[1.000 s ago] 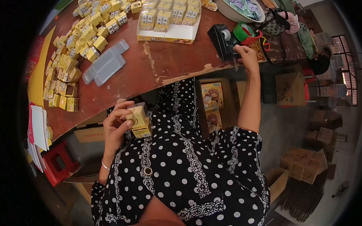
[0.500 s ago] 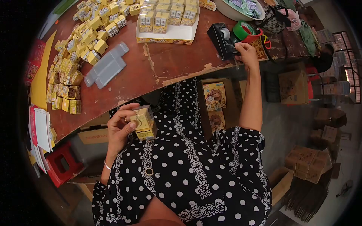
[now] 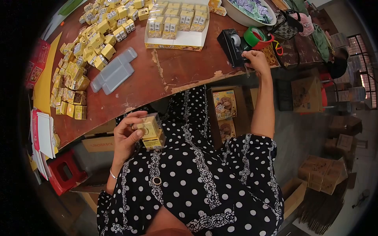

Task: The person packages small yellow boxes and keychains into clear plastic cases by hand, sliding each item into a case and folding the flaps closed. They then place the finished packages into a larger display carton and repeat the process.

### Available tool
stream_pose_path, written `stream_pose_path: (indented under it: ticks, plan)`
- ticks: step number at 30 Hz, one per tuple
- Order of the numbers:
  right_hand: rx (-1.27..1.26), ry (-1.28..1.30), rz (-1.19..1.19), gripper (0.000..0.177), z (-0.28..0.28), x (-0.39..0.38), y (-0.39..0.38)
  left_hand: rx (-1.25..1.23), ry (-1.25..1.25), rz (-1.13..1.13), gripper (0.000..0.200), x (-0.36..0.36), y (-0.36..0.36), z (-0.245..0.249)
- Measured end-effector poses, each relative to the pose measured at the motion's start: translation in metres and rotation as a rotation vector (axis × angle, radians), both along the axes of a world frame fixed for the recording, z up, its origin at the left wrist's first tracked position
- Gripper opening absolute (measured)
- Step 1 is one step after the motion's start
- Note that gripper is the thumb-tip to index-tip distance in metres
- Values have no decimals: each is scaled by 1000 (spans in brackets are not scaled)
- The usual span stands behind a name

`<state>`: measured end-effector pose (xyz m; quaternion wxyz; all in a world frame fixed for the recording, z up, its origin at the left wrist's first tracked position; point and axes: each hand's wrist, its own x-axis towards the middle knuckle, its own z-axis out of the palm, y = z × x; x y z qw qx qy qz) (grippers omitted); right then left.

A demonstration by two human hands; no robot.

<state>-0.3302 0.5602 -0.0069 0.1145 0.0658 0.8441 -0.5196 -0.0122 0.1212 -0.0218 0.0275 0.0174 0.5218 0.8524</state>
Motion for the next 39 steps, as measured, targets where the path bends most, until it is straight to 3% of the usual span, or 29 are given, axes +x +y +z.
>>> stream_pose_path:
  ticks: [10,20,29,32,36,39]
  plan:
    - [-124,304,-170,20,13,20,-17,8,3,-11,27,0,-1,2]
    - [-445,371,-267,20,-43,51,-2,34,-9,-8,27,1,-4,0]
    - [-314,527,-264,16,-51,54,-14,16,49,50,28,-8,-1,2]
    - [86,651,-198,18,-68,42,14,49,54,102,27,-17,-2,15]
    - [-21,782,-334,15,-16,71,-26,-74,147,157,30,-29,-3,28]
    - [-503,597,-72,10,35,120,-100,-163,218,236,29,-40,7,31]
